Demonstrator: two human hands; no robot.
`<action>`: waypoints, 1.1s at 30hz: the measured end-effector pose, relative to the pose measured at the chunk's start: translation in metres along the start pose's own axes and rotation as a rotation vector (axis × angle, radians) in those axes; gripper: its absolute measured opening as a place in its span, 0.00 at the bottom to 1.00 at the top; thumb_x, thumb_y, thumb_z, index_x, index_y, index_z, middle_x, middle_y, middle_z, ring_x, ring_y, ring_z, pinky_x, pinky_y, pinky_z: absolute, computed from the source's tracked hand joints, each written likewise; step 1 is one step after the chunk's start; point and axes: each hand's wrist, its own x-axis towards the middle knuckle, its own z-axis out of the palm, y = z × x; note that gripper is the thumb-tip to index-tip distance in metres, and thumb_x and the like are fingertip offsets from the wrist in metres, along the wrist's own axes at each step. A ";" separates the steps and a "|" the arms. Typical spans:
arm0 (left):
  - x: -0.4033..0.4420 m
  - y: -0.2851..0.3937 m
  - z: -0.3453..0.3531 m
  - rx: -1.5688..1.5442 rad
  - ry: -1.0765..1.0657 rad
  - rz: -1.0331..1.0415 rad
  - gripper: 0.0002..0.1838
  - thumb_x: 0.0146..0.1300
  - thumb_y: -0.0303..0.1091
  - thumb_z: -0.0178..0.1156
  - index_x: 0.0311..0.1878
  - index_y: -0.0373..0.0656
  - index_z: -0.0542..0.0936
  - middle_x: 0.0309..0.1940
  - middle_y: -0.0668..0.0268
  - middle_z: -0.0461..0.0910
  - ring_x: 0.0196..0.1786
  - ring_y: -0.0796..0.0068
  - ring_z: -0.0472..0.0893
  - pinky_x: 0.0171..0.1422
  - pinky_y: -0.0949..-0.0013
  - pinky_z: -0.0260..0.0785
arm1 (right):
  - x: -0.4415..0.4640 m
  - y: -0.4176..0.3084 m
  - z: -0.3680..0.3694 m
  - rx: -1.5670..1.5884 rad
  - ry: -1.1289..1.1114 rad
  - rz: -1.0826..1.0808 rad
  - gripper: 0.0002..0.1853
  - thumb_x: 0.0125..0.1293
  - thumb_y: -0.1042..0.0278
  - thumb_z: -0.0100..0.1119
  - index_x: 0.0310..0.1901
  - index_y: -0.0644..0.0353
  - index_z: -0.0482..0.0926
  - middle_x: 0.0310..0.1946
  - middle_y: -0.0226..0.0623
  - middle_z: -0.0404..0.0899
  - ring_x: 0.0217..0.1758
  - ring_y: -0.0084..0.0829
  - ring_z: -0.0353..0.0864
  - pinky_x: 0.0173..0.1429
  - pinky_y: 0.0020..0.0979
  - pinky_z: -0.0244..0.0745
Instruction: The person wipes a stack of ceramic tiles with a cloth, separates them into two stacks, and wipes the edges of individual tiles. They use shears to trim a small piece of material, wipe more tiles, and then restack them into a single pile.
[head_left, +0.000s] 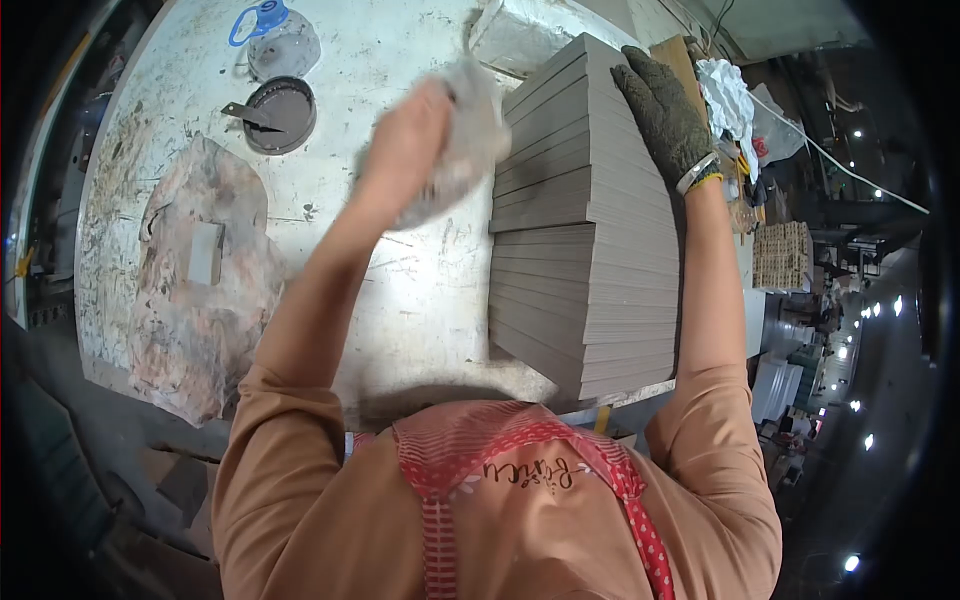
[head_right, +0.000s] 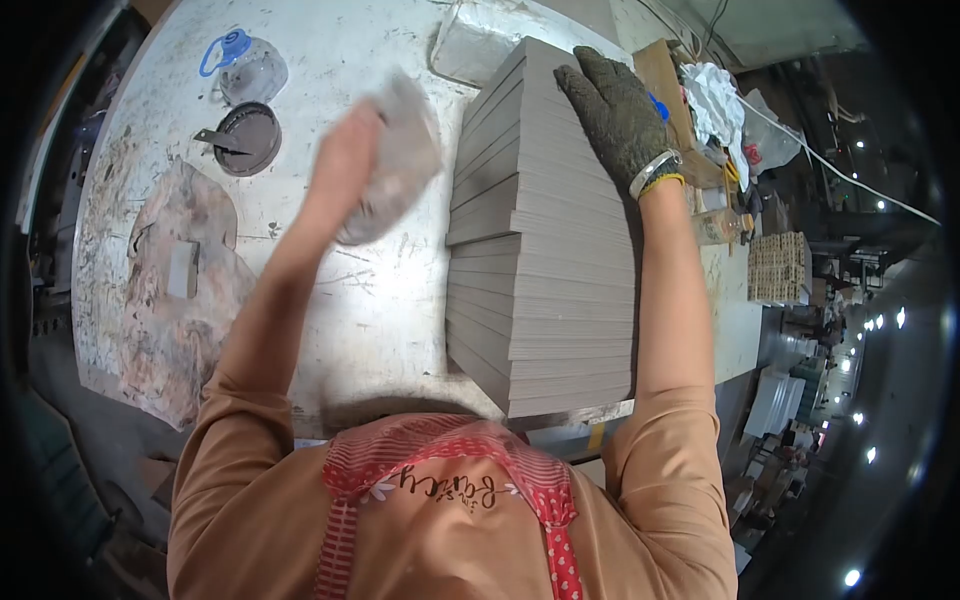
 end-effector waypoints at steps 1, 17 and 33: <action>0.004 0.013 -0.002 -0.389 0.089 0.037 0.18 0.76 0.46 0.39 0.45 0.42 0.72 0.39 0.57 0.80 0.40 0.67 0.81 0.41 0.62 0.75 | 0.000 -0.004 -0.008 -0.108 0.019 -0.125 0.20 0.68 0.72 0.48 0.61 0.48 0.73 0.65 0.47 0.69 0.68 0.47 0.67 0.70 0.41 0.64; 0.000 -0.026 0.084 0.299 0.301 0.622 0.18 0.70 0.40 0.51 0.57 0.41 0.72 0.43 0.54 0.81 0.47 0.64 0.82 0.47 0.63 0.75 | 0.000 0.003 -0.007 -0.142 0.037 -0.270 0.19 0.70 0.69 0.48 0.62 0.45 0.72 0.66 0.43 0.68 0.68 0.47 0.67 0.70 0.40 0.64; 0.007 -0.027 -0.001 0.762 -0.840 0.460 0.20 0.71 0.49 0.45 0.54 0.48 0.77 0.38 0.48 0.82 0.43 0.48 0.81 0.69 0.49 0.59 | 0.001 0.002 -0.008 -0.116 0.028 -0.238 0.21 0.68 0.71 0.49 0.63 0.47 0.72 0.65 0.43 0.68 0.68 0.46 0.67 0.71 0.41 0.63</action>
